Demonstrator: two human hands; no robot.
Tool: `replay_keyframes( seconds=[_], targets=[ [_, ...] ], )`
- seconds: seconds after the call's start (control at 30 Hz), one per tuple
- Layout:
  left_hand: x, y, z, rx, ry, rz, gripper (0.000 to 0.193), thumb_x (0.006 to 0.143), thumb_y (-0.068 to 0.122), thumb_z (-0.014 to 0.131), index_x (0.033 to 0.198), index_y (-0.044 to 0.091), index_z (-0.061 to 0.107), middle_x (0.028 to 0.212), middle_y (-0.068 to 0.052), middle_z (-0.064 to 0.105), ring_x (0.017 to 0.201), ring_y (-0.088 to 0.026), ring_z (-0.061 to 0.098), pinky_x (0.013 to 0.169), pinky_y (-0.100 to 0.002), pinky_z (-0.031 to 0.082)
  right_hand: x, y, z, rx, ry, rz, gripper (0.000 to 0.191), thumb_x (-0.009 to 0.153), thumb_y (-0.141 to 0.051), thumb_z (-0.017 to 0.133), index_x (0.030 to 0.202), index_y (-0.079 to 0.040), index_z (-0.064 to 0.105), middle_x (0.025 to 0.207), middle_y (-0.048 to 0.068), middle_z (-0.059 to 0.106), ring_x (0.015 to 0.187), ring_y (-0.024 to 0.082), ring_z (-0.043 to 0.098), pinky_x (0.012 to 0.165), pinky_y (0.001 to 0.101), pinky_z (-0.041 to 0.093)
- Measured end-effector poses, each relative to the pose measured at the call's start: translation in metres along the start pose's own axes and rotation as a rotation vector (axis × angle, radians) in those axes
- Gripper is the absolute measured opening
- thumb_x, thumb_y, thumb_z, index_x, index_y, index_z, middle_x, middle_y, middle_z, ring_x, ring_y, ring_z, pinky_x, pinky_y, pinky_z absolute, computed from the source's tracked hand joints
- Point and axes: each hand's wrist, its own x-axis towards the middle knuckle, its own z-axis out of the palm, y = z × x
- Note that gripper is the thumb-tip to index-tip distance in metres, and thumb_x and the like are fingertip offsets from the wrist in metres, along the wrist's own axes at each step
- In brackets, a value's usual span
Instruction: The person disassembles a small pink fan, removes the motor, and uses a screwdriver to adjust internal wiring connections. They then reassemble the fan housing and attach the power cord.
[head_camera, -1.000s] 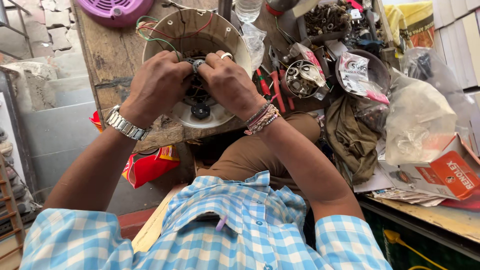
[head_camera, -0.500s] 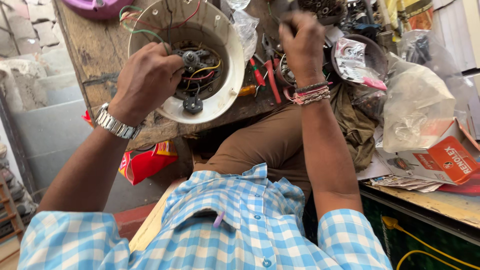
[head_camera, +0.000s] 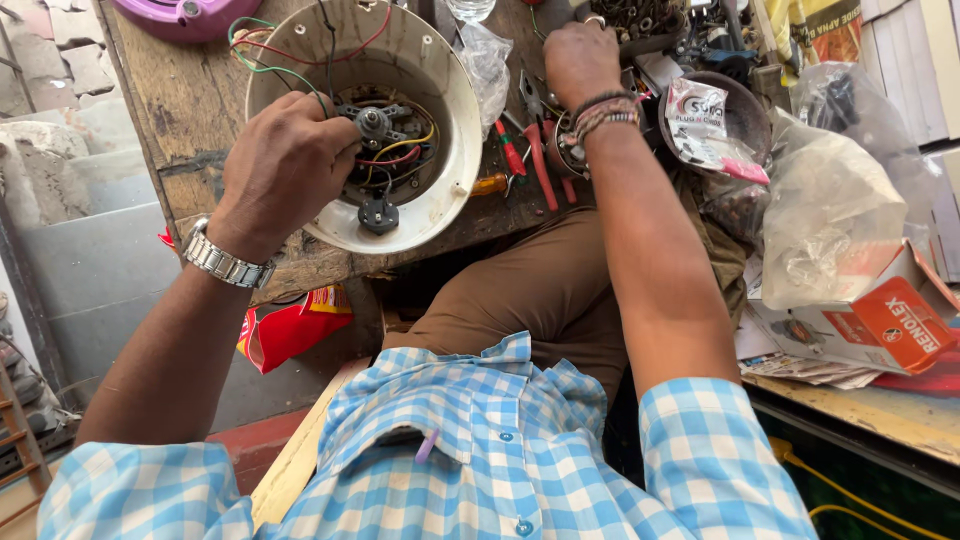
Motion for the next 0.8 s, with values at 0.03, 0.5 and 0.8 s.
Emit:
replay_keyframes(
  seconds=[0.03,0.5,0.8],
  targets=[
    [0.000,0.001,0.000,0.005,0.000,-0.003,0.008,0.091,0.014,0.077,0.088,0.008,0.074,0.090,-0.008,0.065,0.091,-0.027,0.065,0.077,-0.041,0.055,0.006,0.002,-0.003,-0.025,-0.058,-0.003,0.019,0.087,-0.016,0.061,0.090,-0.012,0.080,0.096,0.012,0.075,0.097,0.033,0.069,0.081,0.0477,0.051],
    [0.008,-0.003,-0.003,-0.031,0.001,-0.050,0.012,0.085,0.007,0.068,0.073,0.007,0.065,0.081,-0.010,0.063,0.083,-0.027,0.065,0.065,-0.042,0.056,0.023,-0.033,0.020,-0.040,-0.330,-0.019,0.030,0.097,-0.018,0.052,0.097,-0.014,0.082,0.106,0.013,0.078,0.105,0.035,0.070,0.087,0.0575,0.046],
    [0.011,-0.009,0.001,-0.002,-0.027,0.001,0.004,0.081,0.008,0.068,0.077,0.007,0.067,0.083,-0.011,0.065,0.086,-0.028,0.066,0.077,-0.041,0.054,0.030,-0.026,0.011,0.066,-0.378,0.147,0.022,0.088,-0.020,0.064,0.100,-0.011,0.080,0.112,0.020,0.074,0.108,0.041,0.068,0.085,0.0522,0.054]
  ],
)
